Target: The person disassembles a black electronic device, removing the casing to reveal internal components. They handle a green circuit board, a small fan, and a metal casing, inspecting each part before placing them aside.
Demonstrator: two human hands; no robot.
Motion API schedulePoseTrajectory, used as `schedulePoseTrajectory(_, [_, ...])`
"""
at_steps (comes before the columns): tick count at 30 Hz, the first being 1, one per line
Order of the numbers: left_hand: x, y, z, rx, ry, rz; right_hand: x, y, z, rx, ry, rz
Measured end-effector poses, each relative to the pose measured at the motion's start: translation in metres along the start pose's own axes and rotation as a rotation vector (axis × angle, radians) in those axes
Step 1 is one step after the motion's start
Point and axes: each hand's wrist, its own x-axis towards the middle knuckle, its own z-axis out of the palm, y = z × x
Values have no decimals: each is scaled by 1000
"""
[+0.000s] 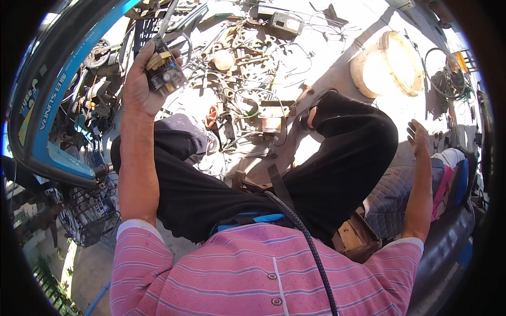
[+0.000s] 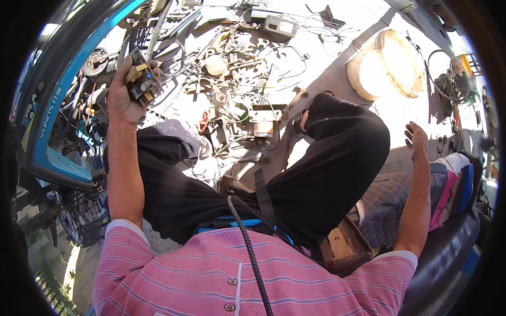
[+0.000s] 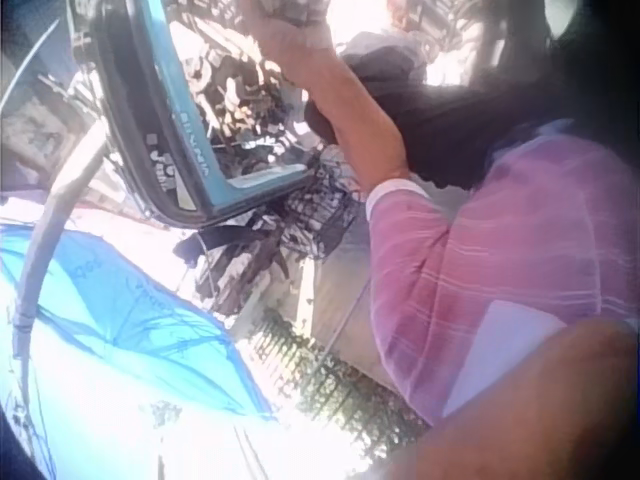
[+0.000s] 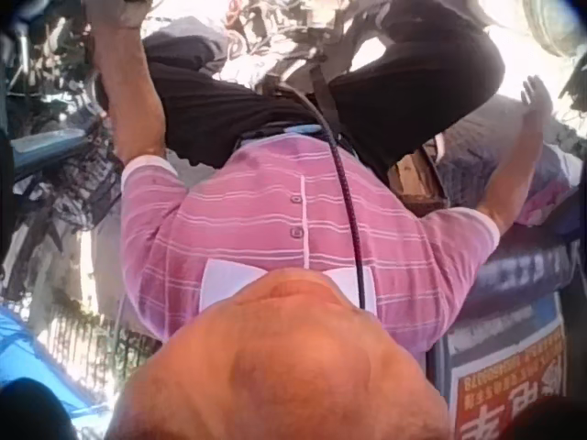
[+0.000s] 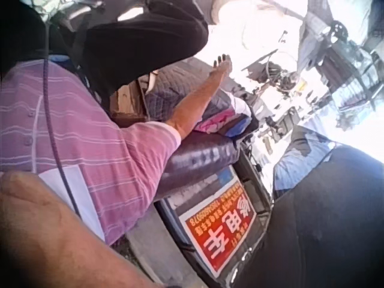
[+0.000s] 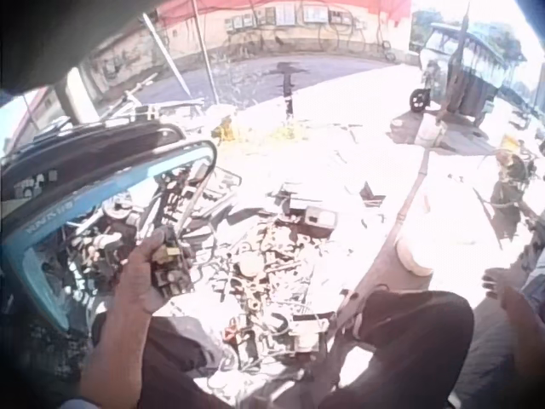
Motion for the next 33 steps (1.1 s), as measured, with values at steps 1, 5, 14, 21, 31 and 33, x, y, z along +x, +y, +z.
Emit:
schedulePoseTrajectory(1, [-3, -1, 2, 12, -5, 7, -9, -36, 23, -36, -82, -99])
schedulePoseTrajectory(5, [-5, -3, 27, 79, 13, 54, -59, -153, 128, -204, -309, -367])
schedulePoseTrajectory(14, [-4, -9, 46, 217, -1, -57, -96, -77, 464, -648, -783, -789])
schedulePoseTrajectory(21, [-16, -13, 25, 350, 46, -15, -178, 29, 499, -805, -1006, -737])
schedulePoseTrajectory(31, [-32, -6, 44, 274, -38, 84, -217, 54, 482, -928, -1251, -914])
schedulePoseTrajectory(33, [-37, -8, 43, 302, -25, 103, -247, 54, 476, -850, -1376, -619])
